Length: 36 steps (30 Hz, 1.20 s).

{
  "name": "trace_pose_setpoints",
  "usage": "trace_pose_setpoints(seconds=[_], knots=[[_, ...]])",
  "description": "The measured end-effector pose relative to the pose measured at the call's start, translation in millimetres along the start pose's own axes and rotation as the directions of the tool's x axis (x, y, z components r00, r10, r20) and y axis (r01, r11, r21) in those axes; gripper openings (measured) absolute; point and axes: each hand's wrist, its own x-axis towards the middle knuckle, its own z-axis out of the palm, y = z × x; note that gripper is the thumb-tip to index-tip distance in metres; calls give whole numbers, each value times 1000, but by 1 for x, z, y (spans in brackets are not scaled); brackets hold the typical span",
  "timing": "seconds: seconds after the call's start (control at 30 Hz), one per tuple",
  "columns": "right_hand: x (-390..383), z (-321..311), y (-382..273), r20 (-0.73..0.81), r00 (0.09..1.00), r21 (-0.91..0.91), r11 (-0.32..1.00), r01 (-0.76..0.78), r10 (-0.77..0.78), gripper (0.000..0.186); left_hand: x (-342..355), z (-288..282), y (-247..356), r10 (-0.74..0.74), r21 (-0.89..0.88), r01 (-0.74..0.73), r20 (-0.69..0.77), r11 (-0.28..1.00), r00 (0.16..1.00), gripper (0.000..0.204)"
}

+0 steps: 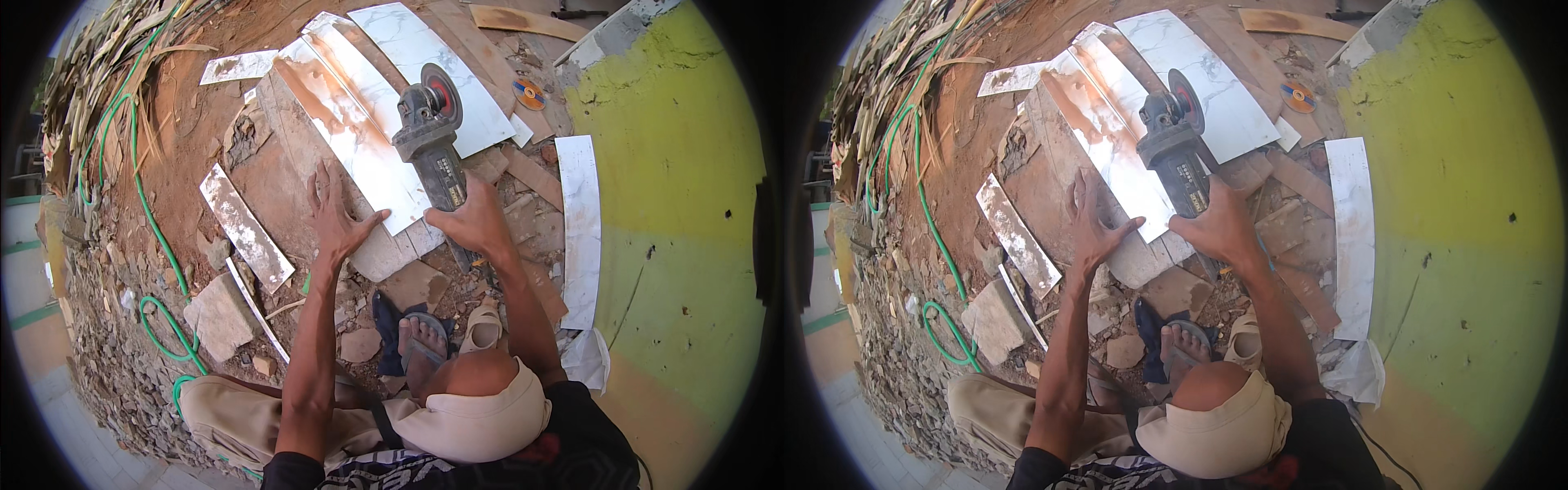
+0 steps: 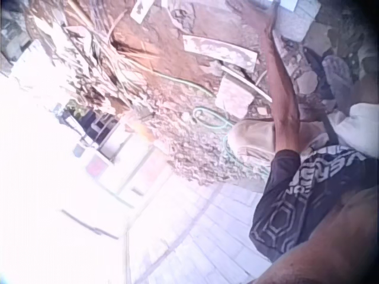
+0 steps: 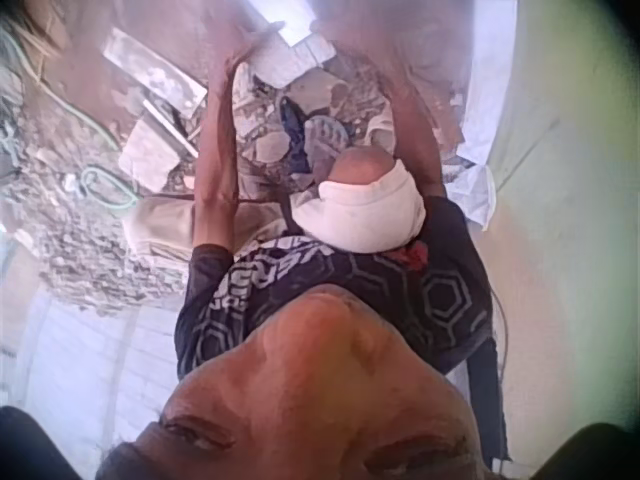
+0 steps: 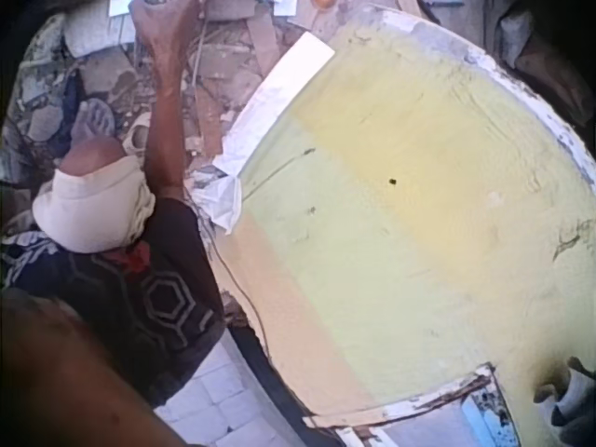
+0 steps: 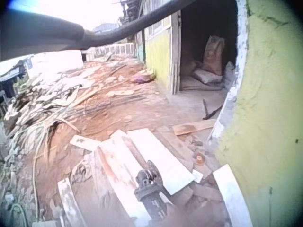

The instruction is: The person uses an angle grinder to cut white marble-patterned tiles on the ground. They adjust the grinder, position the tiles, and make multiple cuts while sitting on the floor.

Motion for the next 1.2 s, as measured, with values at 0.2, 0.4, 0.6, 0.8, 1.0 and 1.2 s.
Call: trace_pose_setpoints(seconds=[0.2, 0.4, 0.6, 0.8, 1.0, 1.2], knots=[[-3, 48, -6, 73, 996, -58, 998, -37, 41, 52, 56, -9, -27, 151, 82, -173, 221, 982, 963, 160], [-6, 65, -3, 86, 996, -80, 997, -20, 27, 53, 65, -1, -43, 307, 166, -351, 242, 922, 921, 161], [-3, 72, 11, 153, 987, -69, 997, -36, 46, 58, 65, -1, -37, 337, 231, -403, 278, 885, 899, 164], [-1, 85, 21, 6, 997, -81, 994, 77, -76, 52, 66, -1, -36, 334, 262, -415, 303, 871, 892, 162], [4, 83, 23, 46, 994, -72, 992, 101, -98, 50, 67, -4, -36, 347, 243, -427, 310, 871, 885, 152], [4, 89, 27, 6, 992, -88, 988, 130, -130, 47, 66, -6, -30, 372, 247, -456, 321, 855, 871, 140]])
